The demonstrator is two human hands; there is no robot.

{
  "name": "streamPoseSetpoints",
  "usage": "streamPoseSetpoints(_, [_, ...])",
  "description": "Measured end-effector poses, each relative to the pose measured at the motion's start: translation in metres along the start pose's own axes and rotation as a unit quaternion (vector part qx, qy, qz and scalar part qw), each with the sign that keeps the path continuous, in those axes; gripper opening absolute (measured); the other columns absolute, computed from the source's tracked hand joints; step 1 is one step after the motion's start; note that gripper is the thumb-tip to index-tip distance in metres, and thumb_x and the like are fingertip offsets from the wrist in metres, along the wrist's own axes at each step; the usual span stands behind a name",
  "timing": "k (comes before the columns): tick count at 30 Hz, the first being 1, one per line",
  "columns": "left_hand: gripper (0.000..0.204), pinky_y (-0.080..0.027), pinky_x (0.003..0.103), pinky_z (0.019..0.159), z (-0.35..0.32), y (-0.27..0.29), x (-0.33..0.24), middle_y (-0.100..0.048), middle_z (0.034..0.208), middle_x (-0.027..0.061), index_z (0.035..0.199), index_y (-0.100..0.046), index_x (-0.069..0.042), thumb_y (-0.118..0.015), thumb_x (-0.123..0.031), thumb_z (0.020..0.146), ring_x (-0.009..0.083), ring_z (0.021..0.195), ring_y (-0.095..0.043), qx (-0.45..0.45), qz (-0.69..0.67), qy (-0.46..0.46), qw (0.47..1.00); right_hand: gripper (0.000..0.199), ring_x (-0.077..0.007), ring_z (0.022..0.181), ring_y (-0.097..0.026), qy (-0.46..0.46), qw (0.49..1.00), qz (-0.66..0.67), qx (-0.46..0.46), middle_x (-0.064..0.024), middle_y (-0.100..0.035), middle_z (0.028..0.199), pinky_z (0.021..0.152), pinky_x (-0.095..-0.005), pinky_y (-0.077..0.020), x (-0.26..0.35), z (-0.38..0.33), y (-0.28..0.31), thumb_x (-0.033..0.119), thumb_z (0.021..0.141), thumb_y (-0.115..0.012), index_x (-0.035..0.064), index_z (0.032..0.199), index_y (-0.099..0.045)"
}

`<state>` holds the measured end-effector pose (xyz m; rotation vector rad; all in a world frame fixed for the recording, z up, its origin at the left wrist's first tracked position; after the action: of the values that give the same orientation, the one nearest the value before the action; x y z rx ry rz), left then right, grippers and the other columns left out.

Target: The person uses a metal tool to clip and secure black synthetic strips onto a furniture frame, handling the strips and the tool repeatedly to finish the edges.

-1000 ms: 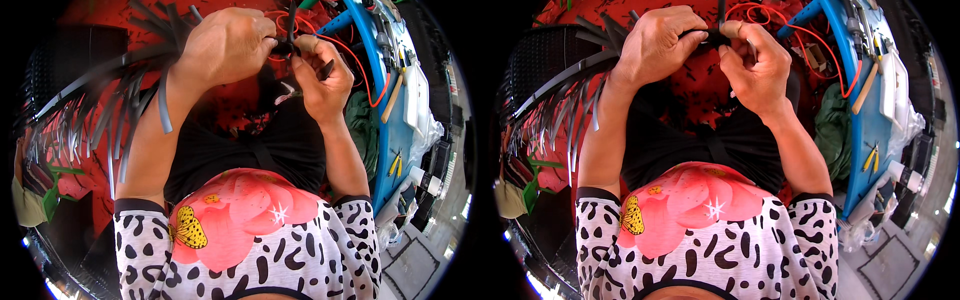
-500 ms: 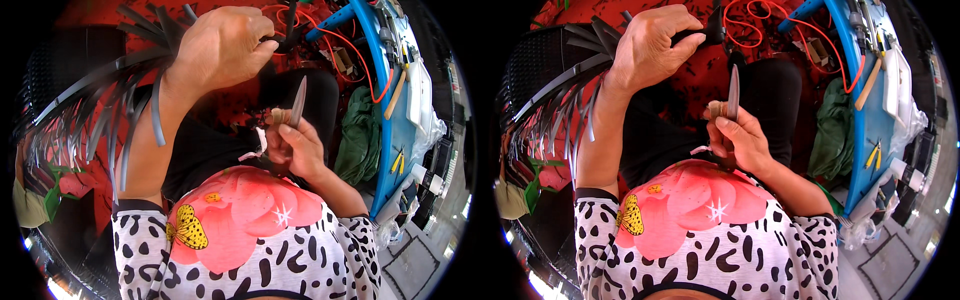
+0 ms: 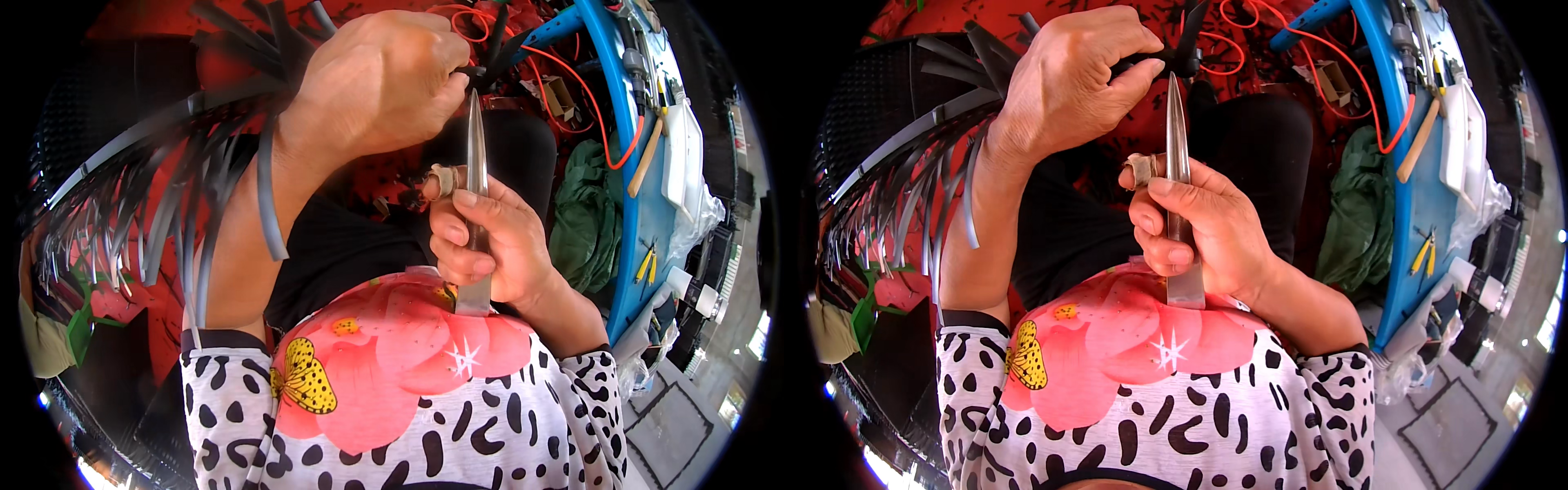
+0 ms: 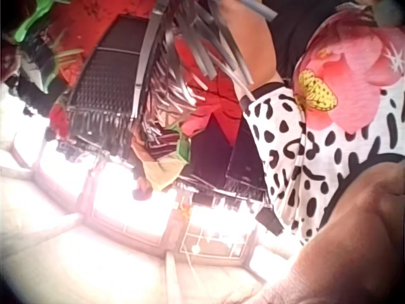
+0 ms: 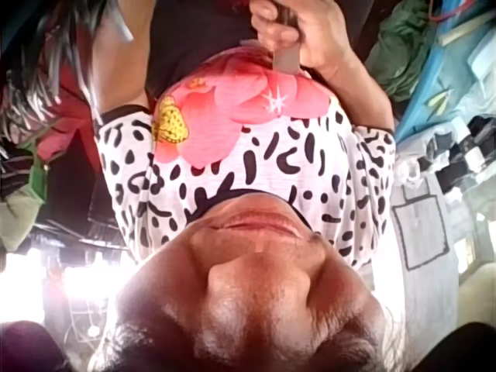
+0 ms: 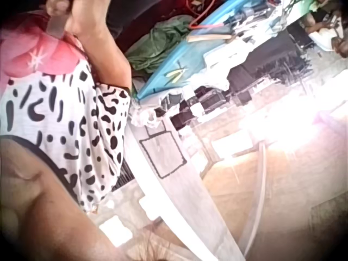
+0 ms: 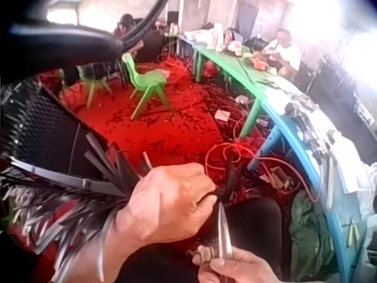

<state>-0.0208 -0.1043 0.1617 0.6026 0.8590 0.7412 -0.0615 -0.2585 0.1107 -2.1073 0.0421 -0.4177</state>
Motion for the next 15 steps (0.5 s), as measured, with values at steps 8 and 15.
streamPoseSetpoints(8, [0.012, -0.047, 0.038, 0.054, -0.003, 0.003, 0.001, -0.052, 0.066, 0.01, 0.065, -0.054, -0.003, -0.061, -0.009, 0.073, 0.0293, 0.062, -0.056, -0.008, -0.017, 0.009, 1.0, 0.022, -0.0094, 0.045, -0.039, 0.012, 1.0, -0.023, -0.011, -0.0046, -0.05, 0.072, 0.043, -0.0228, -0.0321, 0.002, 0.001, -0.013, 0.015, 0.093, -0.047, 0.0018, 0.11, -0.05])
streamPoseSetpoints(15, [0.011, -0.047, 0.037, 0.053, -0.005, 0.0, -0.001, -0.052, 0.066, 0.0098, 0.067, -0.055, -0.004, -0.062, -0.01, 0.073, 0.0287, 0.06, -0.056, 0.01, -0.01, 0.0, 1.0, 0.02, -0.0088, 0.047, -0.04, 0.008, 1.0, 0.015, -0.009, -0.0032, -0.05, 0.074, 0.043, -0.022, -0.031, -0.004, 0.002, -0.011, 0.015, 0.094, -0.046, 0.0055, 0.11, -0.051])
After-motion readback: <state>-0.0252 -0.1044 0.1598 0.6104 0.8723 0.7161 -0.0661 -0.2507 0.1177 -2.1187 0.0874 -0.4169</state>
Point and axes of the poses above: each hand's wrist, its own z-axis towards the middle knuckle, its own y-axis out of the back of the hand, x = y × z, the point moved 4 cm from there along z, towards the middle knuckle
